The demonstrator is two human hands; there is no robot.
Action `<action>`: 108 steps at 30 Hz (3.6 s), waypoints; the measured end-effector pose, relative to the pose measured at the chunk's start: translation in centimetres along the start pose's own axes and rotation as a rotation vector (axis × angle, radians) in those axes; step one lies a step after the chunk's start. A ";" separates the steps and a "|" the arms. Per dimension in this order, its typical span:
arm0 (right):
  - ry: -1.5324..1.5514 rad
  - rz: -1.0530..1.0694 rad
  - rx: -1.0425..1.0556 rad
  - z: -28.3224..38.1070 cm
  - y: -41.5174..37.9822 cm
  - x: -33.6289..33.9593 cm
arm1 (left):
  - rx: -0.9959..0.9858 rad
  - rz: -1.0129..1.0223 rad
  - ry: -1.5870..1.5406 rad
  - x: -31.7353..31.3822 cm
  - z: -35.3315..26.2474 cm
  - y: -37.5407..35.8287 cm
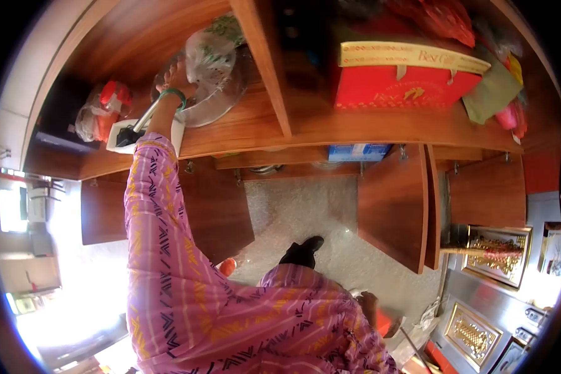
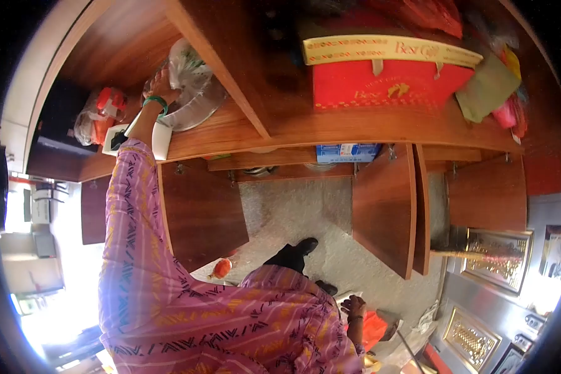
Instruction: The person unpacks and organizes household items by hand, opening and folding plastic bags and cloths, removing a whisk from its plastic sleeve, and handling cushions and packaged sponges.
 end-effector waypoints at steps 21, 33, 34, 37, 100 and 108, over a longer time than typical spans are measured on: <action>0.472 -0.372 -0.421 -2.1 -6.4 -3.5 | 0.068 -0.446 -0.335 -2.5 1.9 3.2; 0.858 -0.561 -0.616 -15.7 -14.1 2.4 | -0.401 -0.393 0.607 -11.3 -6.7 -20.6; 1.040 -0.434 -0.601 -18.1 -14.0 2.7 | -0.619 -0.202 0.893 -13.0 -9.4 -25.2; 0.919 -0.585 -0.617 -17.5 -16.8 5.0 | -1.259 -0.162 1.010 -24.6 -12.7 -31.7; 3.092 -1.788 -0.558 -55.9 6.5 15.2 | -2.126 1.096 0.658 -21.5 -64.3 -128.6; 2.097 -2.169 -0.518 -38.6 -6.6 30.1 | -3.059 0.669 0.807 -21.2 -57.6 -133.6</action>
Point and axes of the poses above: each hand's wrist, its own y-axis towards the middle knuckle, its own x-axis out of the back of the hand, z = x × y, the point moved 3 cm from there along y, towards the middle knuckle, and after that the axes turned 5 degrees about -z, right-handed, at the moved point
